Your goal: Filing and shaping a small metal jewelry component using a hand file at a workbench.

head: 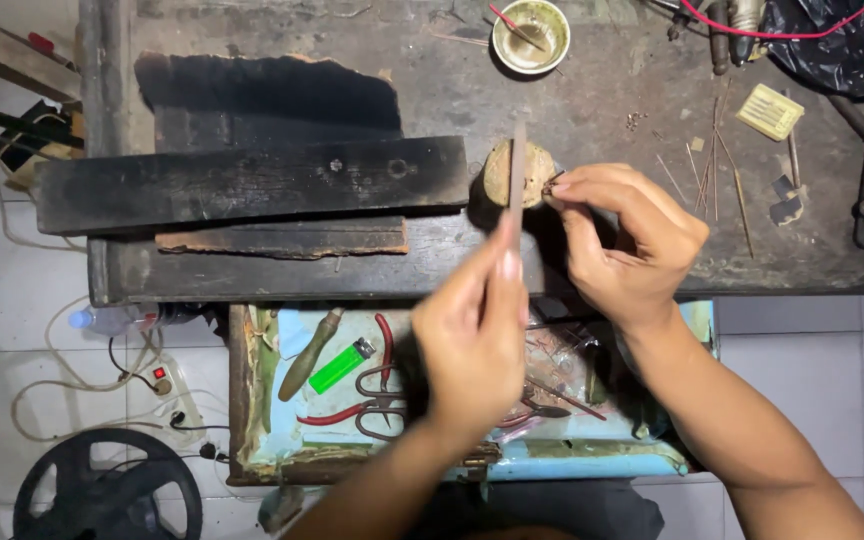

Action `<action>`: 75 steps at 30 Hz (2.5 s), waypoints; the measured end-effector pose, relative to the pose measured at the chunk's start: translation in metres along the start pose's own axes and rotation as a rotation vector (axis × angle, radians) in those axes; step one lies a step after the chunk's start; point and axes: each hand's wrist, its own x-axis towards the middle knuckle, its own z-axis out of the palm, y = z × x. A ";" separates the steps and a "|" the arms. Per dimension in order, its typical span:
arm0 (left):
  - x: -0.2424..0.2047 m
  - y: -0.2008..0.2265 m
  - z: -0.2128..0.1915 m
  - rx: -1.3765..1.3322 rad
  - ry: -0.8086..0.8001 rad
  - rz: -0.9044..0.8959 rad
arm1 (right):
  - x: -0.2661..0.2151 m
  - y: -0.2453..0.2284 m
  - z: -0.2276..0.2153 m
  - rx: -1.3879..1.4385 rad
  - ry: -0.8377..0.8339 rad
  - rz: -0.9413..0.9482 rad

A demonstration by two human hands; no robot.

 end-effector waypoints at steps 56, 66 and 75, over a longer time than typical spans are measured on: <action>0.030 -0.024 0.025 -0.179 0.005 -0.014 | 0.004 0.007 0.001 0.128 0.072 -0.029; 0.022 -0.011 0.023 -0.166 0.085 0.058 | 0.004 0.006 0.001 0.129 0.079 -0.034; 0.003 -0.022 0.025 -0.124 0.084 0.054 | 0.004 0.009 0.002 0.141 0.081 -0.052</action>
